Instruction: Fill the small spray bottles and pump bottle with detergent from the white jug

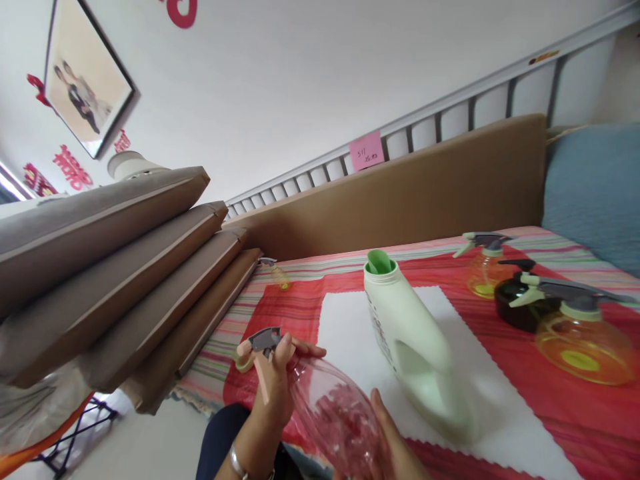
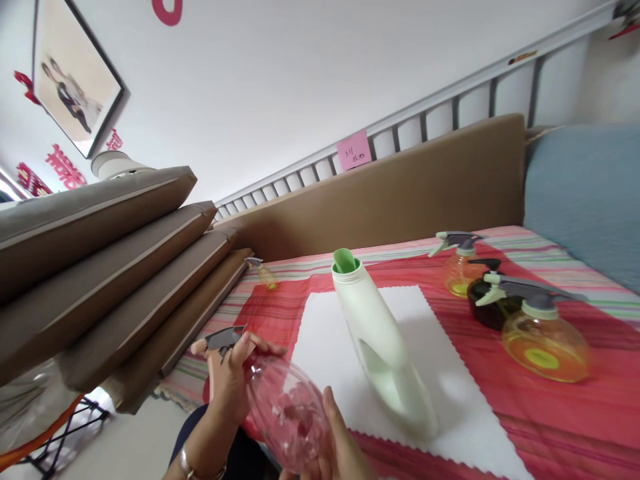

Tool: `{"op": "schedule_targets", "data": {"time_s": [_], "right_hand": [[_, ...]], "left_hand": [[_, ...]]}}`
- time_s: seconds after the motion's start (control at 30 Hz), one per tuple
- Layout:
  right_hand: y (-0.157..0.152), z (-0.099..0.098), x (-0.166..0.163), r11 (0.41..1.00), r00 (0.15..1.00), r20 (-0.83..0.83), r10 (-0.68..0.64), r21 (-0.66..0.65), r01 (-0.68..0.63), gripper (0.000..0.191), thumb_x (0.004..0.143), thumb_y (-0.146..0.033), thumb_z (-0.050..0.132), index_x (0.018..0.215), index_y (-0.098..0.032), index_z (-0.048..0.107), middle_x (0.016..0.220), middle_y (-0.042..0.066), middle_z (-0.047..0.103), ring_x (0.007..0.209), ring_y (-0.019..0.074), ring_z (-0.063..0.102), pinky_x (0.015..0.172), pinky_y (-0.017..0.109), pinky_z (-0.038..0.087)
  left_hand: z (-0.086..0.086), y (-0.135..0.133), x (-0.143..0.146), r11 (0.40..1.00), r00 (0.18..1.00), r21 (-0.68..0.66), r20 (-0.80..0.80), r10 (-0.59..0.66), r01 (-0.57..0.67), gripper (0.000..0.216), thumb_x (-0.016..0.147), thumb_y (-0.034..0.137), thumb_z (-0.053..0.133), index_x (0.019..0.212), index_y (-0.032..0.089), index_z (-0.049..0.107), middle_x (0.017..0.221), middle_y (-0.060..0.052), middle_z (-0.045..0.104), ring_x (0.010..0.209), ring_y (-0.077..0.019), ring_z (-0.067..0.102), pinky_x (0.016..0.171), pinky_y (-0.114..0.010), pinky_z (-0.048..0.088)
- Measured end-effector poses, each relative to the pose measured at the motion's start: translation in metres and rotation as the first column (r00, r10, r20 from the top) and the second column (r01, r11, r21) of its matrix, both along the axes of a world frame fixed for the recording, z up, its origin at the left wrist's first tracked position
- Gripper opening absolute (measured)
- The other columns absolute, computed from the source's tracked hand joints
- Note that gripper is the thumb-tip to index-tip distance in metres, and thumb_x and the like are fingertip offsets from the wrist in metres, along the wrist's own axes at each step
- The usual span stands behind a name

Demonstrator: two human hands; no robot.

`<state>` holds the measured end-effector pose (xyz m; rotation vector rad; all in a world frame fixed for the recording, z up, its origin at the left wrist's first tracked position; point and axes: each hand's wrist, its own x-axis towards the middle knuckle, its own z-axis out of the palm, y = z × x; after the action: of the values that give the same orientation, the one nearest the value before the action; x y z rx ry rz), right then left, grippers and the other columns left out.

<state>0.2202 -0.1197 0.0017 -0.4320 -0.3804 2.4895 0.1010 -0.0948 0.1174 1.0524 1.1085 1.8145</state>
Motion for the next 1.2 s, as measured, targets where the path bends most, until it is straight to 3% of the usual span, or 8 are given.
{"op": "schedule_targets", "data": {"time_s": [0.1,0.27,0.4,0.5,0.7,0.83,1.0,1.2], "right_hand": [[-0.003,0.0,-0.002,0.997,0.996,-0.084,0.015,0.079,-0.008,0.076,0.069,-0.078,0.041,0.108,-0.016,0.06,0.067,0.007,0.072,0.045,0.0113,0.063,0.041,0.017,0.047],[-0.01,-0.011,-0.012,0.917,0.934,-0.021,-0.357,0.184,0.355,0.108,0.054,-0.045,0.083,0.139,-0.034,0.018,0.083,0.001,0.072,0.057,0.0162,0.067,0.041,0.02,0.049],[-0.005,-0.015,-0.013,0.985,0.985,-0.017,-0.171,0.0,0.171,0.071,0.07,-0.061,0.064,0.124,-0.018,0.048,0.056,0.0,0.068,0.039,0.0097,0.059,0.037,0.015,0.043],[0.0,-0.012,-0.011,0.997,0.995,-0.098,0.008,-0.077,-0.015,0.071,0.073,-0.073,0.046,0.101,-0.009,0.062,0.061,0.007,0.071,0.049,0.0153,0.066,0.046,0.02,0.051],[-0.01,-0.009,-0.008,0.983,0.985,-0.126,-0.12,0.125,0.136,0.08,0.063,-0.061,0.07,0.127,-0.021,0.045,0.08,0.007,0.073,0.05,0.0115,0.064,0.045,0.017,0.047],[-0.012,-0.011,-0.009,0.978,0.979,-0.061,-0.195,0.065,0.199,0.078,0.065,-0.051,0.074,0.131,-0.028,0.039,0.079,0.003,0.073,0.052,0.0118,0.065,0.044,0.017,0.046],[-0.001,-0.015,-0.011,0.993,0.998,-0.066,-0.018,-0.119,0.01,0.064,0.077,-0.069,0.045,0.097,-0.01,0.064,0.059,0.006,0.07,0.047,0.0152,0.065,0.044,0.02,0.049],[0.002,-0.025,-0.013,0.989,0.967,-0.215,0.137,-0.019,-0.145,0.08,0.069,-0.079,0.04,0.094,-0.008,0.066,0.071,0.013,0.073,0.057,0.0158,0.067,0.055,0.022,0.051]], "left_hand": [[-0.003,0.004,0.0,1.0,0.999,0.019,0.032,0.022,-0.023,0.022,0.07,0.029,0.065,0.054,0.016,0.058,0.053,-0.003,0.065,0.062,-0.0236,0.068,0.065,-0.034,0.052],[-0.007,0.007,-0.005,0.999,0.999,0.0,0.029,0.045,-0.045,0.021,0.068,0.028,0.068,0.054,0.016,0.058,0.052,-0.004,0.067,0.062,-0.0243,0.068,0.065,-0.034,0.051],[-0.009,0.005,-0.013,0.996,0.996,-0.072,-0.071,-0.055,0.05,0.026,0.07,0.038,0.065,0.058,0.015,0.062,0.057,-0.009,0.07,0.064,-0.0267,0.068,0.065,-0.035,0.05],[-0.011,0.002,-0.019,0.971,0.972,-0.149,-0.116,-0.205,0.187,0.035,0.074,0.046,0.058,0.062,0.014,0.065,0.068,-0.013,0.072,0.07,-0.0261,0.067,0.07,-0.035,0.048],[-0.013,0.004,-0.021,0.97,0.987,-0.189,-0.032,-0.16,0.152,0.033,0.074,0.044,0.058,0.058,0.014,0.062,0.065,-0.012,0.072,0.071,-0.0255,0.067,0.074,-0.036,0.047],[-0.016,0.006,-0.022,0.956,0.978,-0.218,-0.034,-0.207,0.195,0.026,0.072,0.039,0.062,0.064,0.013,0.062,0.067,-0.011,0.072,0.073,-0.0247,0.067,0.072,-0.033,0.048],[-0.019,0.005,-0.022,0.951,0.966,-0.19,-0.04,-0.256,0.245,0.028,0.071,0.041,0.064,0.065,0.014,0.062,0.064,-0.008,0.07,0.072,-0.0234,0.067,0.078,-0.036,0.048],[-0.026,0.004,-0.025,0.919,0.922,-0.107,0.117,-0.368,0.381,0.023,0.073,0.035,0.065,0.061,0.015,0.061,0.062,-0.004,0.066,0.074,-0.0248,0.067,0.083,-0.041,0.047]]}}
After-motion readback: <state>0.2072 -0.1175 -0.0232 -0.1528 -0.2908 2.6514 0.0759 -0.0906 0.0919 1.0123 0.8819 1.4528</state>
